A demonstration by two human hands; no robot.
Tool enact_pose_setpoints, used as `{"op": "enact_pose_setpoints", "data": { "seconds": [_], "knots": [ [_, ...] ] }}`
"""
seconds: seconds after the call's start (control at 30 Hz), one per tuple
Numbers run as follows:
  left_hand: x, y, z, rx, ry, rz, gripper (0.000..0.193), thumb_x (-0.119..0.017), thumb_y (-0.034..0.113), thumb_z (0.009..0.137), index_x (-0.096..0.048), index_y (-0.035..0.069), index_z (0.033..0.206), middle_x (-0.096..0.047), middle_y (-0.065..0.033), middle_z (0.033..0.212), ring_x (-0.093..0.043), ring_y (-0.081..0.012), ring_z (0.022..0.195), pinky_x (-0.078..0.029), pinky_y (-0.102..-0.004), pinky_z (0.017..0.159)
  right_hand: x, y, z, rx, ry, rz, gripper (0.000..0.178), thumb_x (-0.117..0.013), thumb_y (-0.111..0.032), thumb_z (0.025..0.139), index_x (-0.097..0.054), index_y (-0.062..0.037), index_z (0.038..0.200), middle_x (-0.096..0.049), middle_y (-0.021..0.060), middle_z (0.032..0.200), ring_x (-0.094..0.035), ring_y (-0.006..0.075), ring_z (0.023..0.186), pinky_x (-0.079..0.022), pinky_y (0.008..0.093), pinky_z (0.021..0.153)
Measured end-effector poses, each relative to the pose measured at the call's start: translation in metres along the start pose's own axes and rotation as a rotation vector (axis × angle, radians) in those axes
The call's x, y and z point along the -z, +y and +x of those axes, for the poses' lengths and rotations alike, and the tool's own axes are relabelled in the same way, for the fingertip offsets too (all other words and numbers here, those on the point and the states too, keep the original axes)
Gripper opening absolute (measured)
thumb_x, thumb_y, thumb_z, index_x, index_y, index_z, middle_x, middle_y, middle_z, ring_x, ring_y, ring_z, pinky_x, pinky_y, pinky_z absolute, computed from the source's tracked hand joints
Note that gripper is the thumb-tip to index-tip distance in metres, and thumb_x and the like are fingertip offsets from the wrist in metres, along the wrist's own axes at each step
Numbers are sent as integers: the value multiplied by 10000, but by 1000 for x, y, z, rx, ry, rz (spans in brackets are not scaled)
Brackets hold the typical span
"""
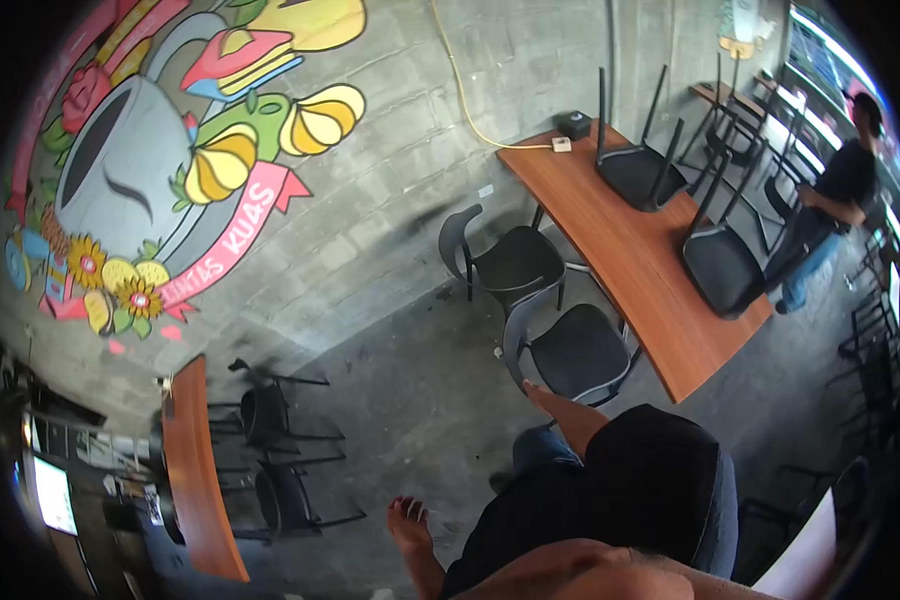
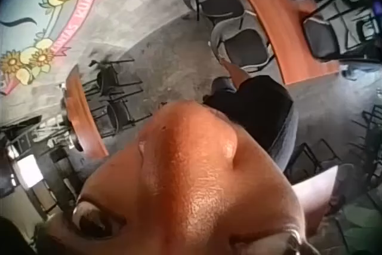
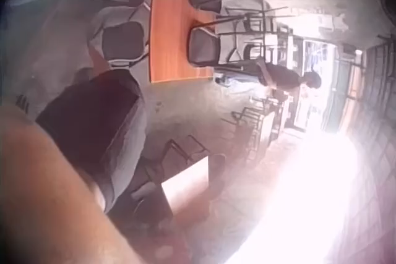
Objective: Arranging and moving chairs in a dining area.
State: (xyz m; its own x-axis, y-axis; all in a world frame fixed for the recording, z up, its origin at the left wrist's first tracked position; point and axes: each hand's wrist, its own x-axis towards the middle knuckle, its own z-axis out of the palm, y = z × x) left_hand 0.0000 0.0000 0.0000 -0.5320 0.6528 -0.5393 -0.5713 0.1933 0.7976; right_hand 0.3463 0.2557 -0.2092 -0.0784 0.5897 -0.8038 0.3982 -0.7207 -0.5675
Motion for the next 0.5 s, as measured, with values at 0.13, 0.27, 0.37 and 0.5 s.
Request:
{"op": "enact_pose_setpoints", "data": {
  "seconds": [0.13,0.27,0.37,0.5],
  "knots": [
    [5,135,70,24,-156,243,222,-462,275,909,-497,120,1065,-540,-63,986,-527,-240,895,-396,-400,756,-85,-47,-58,-130,-22,126,805,-249,-705,842,-466,-27,1218,-431,204,1278,-382,358,1221,-297,455,995],
    [-78,137,136,15,-308,234,187,-485,247,896,-500,132,1043,-544,-45,964,-528,-223,880,-404,-383,749,-45,-30,-6,-193,179,72,794,-249,-658,868,-572,17,1133,-519,222,1219,-467,384,1162,-356,460,959],
    [-112,128,183,33,-290,198,161,-504,239,886,-508,135,1008,-545,-34,937,-527,-217,863,-411,-387,744,-50,-24,32,-145,235,-127,746,-258,-627,878,-459,-43,1297,-435,235,1318,-409,398,1225,-337,479,985],
    [-146,110,181,104,-313,279,150,-528,203,870,-530,104,982,-569,-43,855,-549,-194,809,-441,-354,726,-45,-31,59,-303,145,16,726,-278,-604,883,-429,-39,1312,-437,239,1312,-424,387,1213,-381,465,954]
  ]
}}
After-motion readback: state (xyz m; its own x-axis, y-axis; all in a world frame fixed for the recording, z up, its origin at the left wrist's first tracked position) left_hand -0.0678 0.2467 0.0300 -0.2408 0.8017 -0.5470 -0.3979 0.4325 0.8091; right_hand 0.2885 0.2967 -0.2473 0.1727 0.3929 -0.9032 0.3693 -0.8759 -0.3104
